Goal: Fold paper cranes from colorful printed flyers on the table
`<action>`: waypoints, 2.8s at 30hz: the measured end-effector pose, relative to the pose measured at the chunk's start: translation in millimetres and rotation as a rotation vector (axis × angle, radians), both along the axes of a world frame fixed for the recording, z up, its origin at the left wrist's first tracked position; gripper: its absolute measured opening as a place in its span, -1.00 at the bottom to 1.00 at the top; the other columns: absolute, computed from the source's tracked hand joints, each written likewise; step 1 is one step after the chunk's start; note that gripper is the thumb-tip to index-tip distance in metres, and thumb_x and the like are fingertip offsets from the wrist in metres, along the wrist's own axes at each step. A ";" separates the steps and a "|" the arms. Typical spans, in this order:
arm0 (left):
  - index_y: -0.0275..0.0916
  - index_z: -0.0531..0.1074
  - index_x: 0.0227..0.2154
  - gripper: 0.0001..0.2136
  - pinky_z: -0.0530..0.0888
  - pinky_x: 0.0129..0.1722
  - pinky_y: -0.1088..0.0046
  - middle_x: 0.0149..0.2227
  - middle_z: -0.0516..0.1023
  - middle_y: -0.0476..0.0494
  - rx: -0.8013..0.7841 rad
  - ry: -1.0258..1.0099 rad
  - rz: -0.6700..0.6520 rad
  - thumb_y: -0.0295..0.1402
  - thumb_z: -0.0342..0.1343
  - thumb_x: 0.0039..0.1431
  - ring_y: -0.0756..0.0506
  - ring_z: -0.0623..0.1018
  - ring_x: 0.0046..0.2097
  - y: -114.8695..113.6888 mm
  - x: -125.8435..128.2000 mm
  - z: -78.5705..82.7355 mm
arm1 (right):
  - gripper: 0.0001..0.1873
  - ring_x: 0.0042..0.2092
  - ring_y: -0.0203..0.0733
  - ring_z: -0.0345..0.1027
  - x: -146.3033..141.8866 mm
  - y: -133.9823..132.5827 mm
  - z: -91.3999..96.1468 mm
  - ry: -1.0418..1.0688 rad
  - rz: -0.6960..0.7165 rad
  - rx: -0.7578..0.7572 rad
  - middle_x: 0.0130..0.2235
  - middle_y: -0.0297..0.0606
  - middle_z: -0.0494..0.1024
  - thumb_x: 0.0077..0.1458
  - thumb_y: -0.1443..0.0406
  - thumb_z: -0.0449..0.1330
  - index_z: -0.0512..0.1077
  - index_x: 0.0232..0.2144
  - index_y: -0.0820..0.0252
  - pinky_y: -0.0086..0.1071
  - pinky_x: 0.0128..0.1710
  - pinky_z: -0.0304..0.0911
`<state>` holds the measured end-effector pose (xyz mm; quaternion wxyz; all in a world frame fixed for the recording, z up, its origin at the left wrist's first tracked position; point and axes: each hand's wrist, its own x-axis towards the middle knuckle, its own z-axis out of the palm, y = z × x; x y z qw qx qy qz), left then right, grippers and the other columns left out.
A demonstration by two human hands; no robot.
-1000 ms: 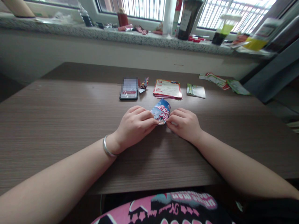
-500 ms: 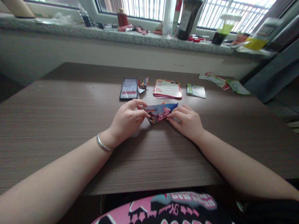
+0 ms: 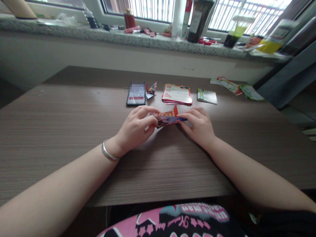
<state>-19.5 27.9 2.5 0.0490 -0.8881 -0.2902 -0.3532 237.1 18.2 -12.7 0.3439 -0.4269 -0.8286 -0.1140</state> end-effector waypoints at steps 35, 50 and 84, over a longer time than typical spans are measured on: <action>-0.07 0.50 0.00 -0.68 0.27 0.18 0.07 0.11 0.48 -0.15 -0.314 0.357 -0.018 -0.17 0.06 0.24 -0.23 0.46 0.11 -0.4 0.0 -6.9 | -0.86 -0.14 -0.12 0.37 4.4 5.3 -7.1 -0.111 0.185 -0.273 -0.20 -0.26 0.60 0.14 0.32 0.20 0.58 -0.31 0.07 -0.20 -0.08 0.31; -0.09 0.55 -0.09 -0.75 0.38 0.10 0.22 0.00 0.53 -0.15 -0.348 0.257 -0.170 -0.34 -0.02 0.33 -0.11 0.50 0.00 1.1 4.1 -10.7 | -0.86 -0.09 -0.14 0.39 -2.1 3.2 -7.3 0.021 0.265 -0.337 -0.18 -0.26 0.60 0.18 0.24 0.21 0.58 -0.32 0.07 -0.18 -0.04 0.31; -0.13 0.50 -0.03 -0.72 0.41 0.15 0.19 0.07 0.50 -0.19 -0.317 0.268 -0.324 -0.46 0.07 0.22 -0.16 0.47 0.12 -4.5 5.7 -9.3 | -0.92 -0.02 -0.08 0.39 -2.5 8.0 -10.7 0.166 0.115 -0.347 -0.10 -0.18 0.54 0.13 0.31 0.23 0.54 -0.30 0.08 -0.07 0.03 0.31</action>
